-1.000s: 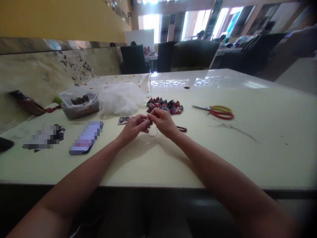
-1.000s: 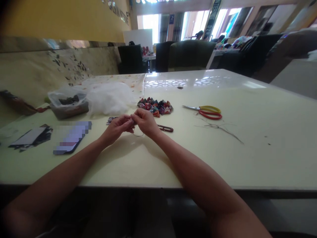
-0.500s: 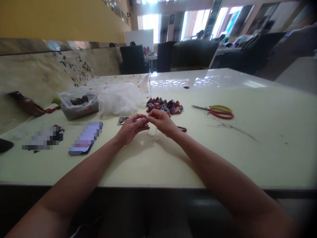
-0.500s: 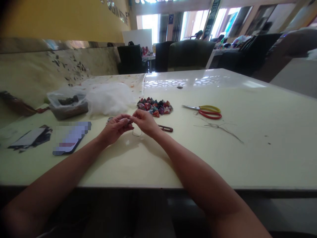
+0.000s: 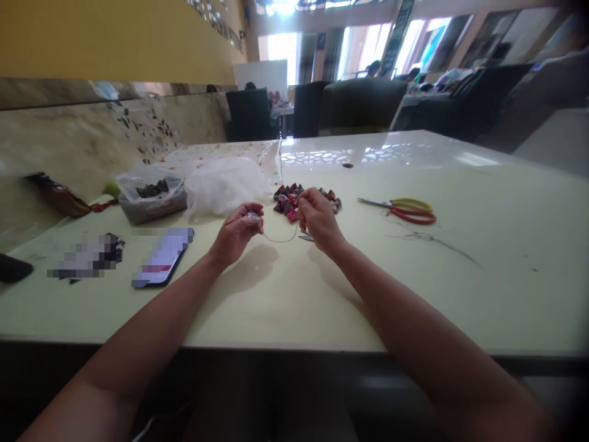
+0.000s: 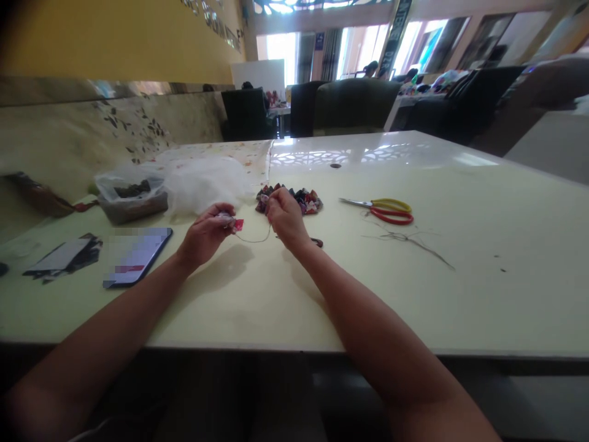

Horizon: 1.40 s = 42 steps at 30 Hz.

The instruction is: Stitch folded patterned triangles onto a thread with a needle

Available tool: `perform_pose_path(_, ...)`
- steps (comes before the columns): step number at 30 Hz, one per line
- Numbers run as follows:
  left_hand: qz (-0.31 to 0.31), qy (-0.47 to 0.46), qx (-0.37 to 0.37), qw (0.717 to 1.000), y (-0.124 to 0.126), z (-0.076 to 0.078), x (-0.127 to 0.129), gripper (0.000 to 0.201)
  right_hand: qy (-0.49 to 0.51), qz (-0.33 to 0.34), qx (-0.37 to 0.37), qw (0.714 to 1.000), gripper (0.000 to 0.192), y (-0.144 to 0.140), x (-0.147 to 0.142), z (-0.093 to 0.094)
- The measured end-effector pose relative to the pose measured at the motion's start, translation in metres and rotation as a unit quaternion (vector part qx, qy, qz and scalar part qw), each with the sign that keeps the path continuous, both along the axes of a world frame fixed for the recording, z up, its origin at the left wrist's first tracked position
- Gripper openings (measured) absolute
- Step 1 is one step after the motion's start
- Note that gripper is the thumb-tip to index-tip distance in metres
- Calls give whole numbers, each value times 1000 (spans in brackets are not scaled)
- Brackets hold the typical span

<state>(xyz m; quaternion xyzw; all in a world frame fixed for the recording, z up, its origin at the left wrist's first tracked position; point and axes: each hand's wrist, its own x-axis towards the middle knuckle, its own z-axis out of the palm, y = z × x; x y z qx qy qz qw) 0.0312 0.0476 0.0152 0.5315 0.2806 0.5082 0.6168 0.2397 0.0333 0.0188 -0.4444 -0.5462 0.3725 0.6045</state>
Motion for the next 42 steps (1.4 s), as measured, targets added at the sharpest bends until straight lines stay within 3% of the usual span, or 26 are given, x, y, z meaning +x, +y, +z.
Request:
perform_pose_path(4, 11, -13, 14, 1000, 4, -1, -1, 29, -187, -17, 67, 980, 16, -2, -5, -2)
perform_pose_path(10, 8, -17, 14, 1000, 7, -6, 0, 39, -405, 72, -24, 911, 17, -7, -16, -8)
perform_pose_path(15, -1, -35, 8, 999, 6, -7, 2, 45, -469, 96, -36, 877, 13, -8, -20, -13)
perform_pose_path(17, -3, -33, 8, 999, 5, -7, 3, 45, -464, 67, -25, 883, 9, -7, -18, -13)
perform_pose_path(20, -2, -6, 21, 1000, 2, -9, 4, 45, -405, 6, 26, 914, 8, -6, -15, -10)
perform_pose_path(25, -15, 60, 101, 993, 0, -14, 5, 35, -279, 16, 68, 958, 17, -7, -16, -10)
perform_pose_path(29, -29, 103, 140, 984, -1, -16, 5, 37, -243, 22, 65, 968, 13, -8, -21, -11)
perform_pose_path(37, -14, 118, 122, 985, -3, -14, 7, 37, -229, 14, 58, 972, 23, -8, -18, -6)
perform_pose_path(42, 7, 184, 144, 972, -2, -13, 6, 33, -229, 14, 70, 971, 19, -8, -19, -7)
